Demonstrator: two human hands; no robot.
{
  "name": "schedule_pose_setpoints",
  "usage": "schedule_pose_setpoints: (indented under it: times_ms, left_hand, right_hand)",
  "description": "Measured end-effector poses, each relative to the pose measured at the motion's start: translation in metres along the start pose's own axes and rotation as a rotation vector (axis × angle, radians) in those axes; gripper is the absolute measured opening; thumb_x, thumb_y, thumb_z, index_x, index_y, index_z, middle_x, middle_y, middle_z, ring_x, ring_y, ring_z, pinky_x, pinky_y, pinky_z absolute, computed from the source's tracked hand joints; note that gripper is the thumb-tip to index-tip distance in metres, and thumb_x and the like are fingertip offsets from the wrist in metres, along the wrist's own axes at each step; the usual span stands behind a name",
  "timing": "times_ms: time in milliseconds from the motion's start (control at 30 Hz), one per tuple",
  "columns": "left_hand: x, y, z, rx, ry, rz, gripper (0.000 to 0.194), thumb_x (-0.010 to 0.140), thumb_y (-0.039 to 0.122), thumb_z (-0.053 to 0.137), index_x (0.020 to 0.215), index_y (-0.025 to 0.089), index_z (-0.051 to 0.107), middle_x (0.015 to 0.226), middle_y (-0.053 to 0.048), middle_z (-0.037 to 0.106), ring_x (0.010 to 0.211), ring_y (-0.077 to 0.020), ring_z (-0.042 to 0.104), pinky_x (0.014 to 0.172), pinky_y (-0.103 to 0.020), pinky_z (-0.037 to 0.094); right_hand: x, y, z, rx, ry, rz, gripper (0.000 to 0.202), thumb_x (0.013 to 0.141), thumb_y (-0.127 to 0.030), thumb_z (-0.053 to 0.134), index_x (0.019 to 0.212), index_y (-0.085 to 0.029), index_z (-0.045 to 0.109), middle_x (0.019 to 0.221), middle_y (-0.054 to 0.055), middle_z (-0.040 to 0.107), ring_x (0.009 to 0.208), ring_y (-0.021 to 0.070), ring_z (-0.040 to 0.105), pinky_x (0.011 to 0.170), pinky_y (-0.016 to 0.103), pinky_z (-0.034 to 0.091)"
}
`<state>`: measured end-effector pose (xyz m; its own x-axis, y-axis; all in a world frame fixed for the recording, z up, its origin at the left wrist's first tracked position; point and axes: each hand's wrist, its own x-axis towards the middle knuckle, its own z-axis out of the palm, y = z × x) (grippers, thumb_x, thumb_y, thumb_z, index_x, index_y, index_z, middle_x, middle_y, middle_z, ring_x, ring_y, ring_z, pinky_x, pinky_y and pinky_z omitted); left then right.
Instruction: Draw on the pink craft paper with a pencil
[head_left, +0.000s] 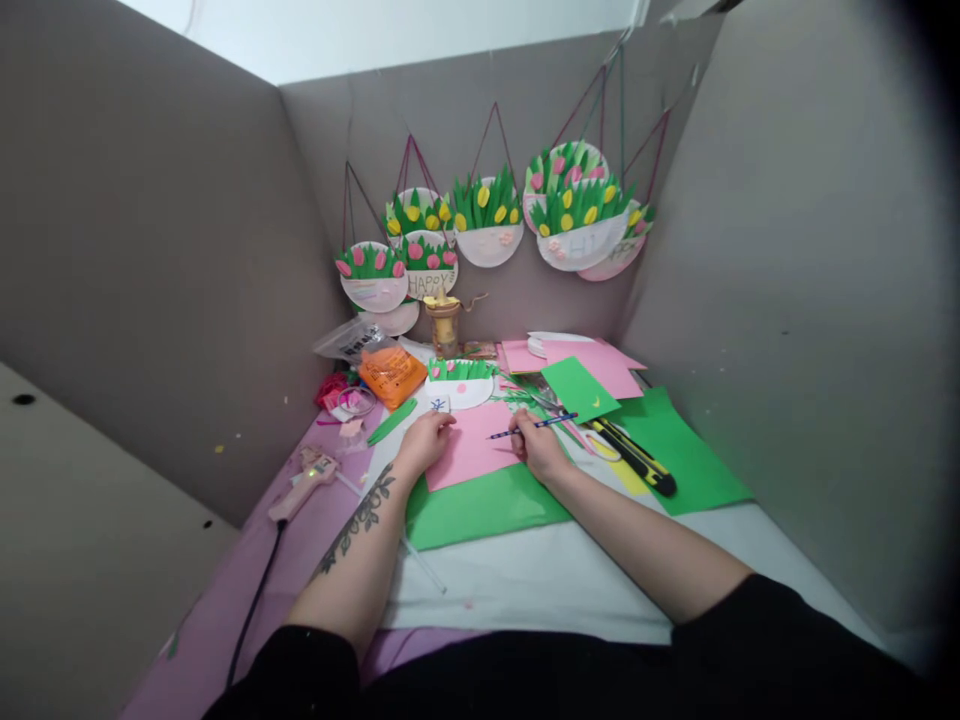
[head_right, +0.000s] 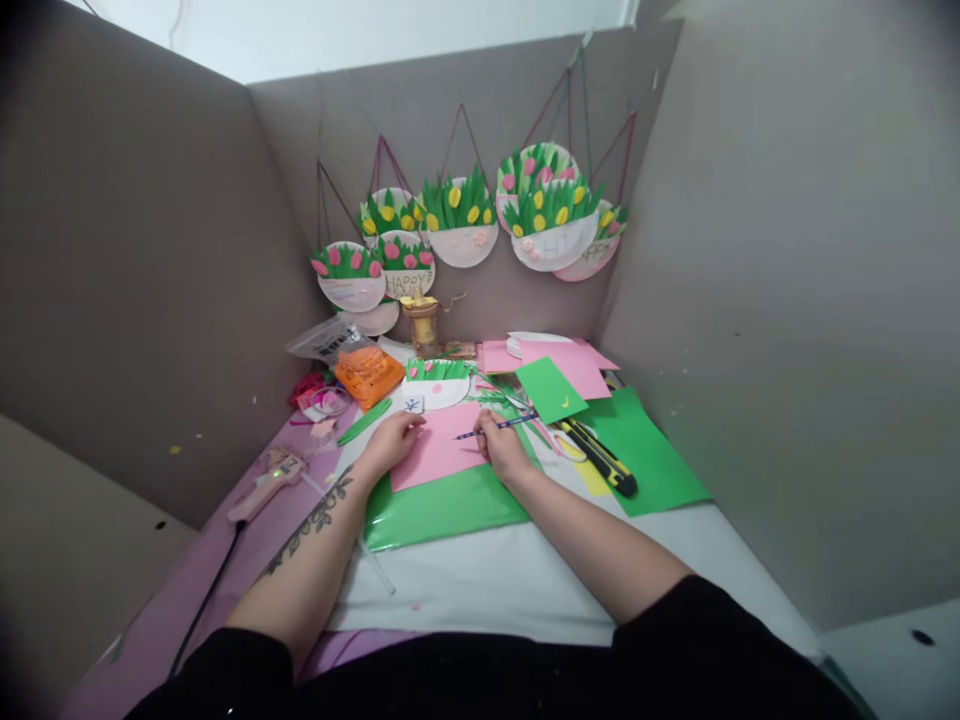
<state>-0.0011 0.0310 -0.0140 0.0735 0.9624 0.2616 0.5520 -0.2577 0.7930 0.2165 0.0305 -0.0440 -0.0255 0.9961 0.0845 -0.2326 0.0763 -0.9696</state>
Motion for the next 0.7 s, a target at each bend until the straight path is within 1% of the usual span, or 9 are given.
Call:
schedule_pose_setpoints:
  times_ms: [67,133,267,367,467,533,700]
  left_hand:
    - [0.0008,-0.0007,0.0007,0.007,-0.037,-0.003,0.014,0.066,0.016,0.064,0.077,0.023,0.069,0.089,-0.006,0.064,0.090,-0.0221,0.055,0.089,-0.031,0.039]
    - [0.0021,-0.0019,0.0005,0.009,-0.045,0.000,0.014,0.066,0.016,0.064,0.077,0.023,0.069,0.090,-0.006,0.064,0.091,-0.0224,0.055,0.091,-0.031,0.038]
    - [0.0020,-0.0016,-0.0005,0.045,-0.077,0.031,0.014,0.067,0.015,0.061,0.075,0.023,0.069,0.089,-0.006,0.064,0.091,-0.0215,0.055,0.091,-0.030,0.038]
    - [0.0000,0.0010,0.0010,0.083,-0.128,0.073,0.015,0.066,0.012,0.058,0.071,0.022,0.069,0.087,-0.006,0.063,0.088,-0.0210,0.056,0.090,-0.030,0.039]
    - [-0.0012,0.0036,0.0044,0.059,-0.163,0.065,0.015,0.063,0.011,0.058,0.067,0.022,0.068,0.084,-0.006,0.064,0.088,-0.0219,0.055,0.091,-0.031,0.039]
    - [-0.0014,0.0044,0.0065,0.035,-0.173,0.060,0.016,0.062,0.011,0.058,0.067,0.022,0.068,0.083,-0.006,0.064,0.090,-0.0224,0.055,0.092,-0.032,0.039]
    - [-0.0006,0.0016,0.0093,0.035,-0.175,0.128,0.018,0.063,0.009,0.057,0.067,0.022,0.069,0.081,-0.006,0.064,0.088,-0.0221,0.055,0.093,-0.033,0.038]
  right_hand:
    - [0.0005,-0.0003,0.0004,-0.001,0.003,0.015,0.040,0.075,-0.061,0.049,0.067,-0.022,0.050,0.038,-0.007,0.039,0.031,0.0087,0.031,0.033,0.022,0.021]
    - [0.0004,-0.0017,0.0010,0.011,0.002,0.029,0.040,0.073,-0.061,0.051,0.069,-0.021,0.052,0.041,-0.006,0.044,0.033,0.0087,0.035,0.034,0.022,0.023]
    - [-0.0015,-0.0044,0.0021,0.053,-0.049,0.047,0.047,0.070,-0.066,0.051,0.076,-0.020,0.054,0.050,-0.003,0.055,0.042,0.0100,0.048,0.040,0.021,0.034]
    - [-0.0031,-0.0051,0.0021,0.051,-0.104,0.073,0.050,0.070,-0.067,0.050,0.081,-0.019,0.055,0.057,0.000,0.060,0.047,0.0112,0.054,0.044,0.022,0.040]
    - [-0.0033,-0.0049,0.0020,0.036,-0.136,0.071,0.051,0.070,-0.068,0.050,0.082,-0.018,0.056,0.059,0.001,0.061,0.048,0.0114,0.055,0.046,0.022,0.042]
    - [-0.0030,-0.0040,0.0021,0.039,-0.132,0.068,0.052,0.069,-0.068,0.050,0.082,-0.018,0.056,0.059,0.000,0.061,0.048,0.0113,0.056,0.047,0.022,0.043]
    - [-0.0027,-0.0038,0.0031,0.072,-0.104,0.078,0.052,0.069,-0.068,0.052,0.080,-0.018,0.057,0.058,0.001,0.061,0.048,0.0110,0.055,0.046,0.022,0.043]
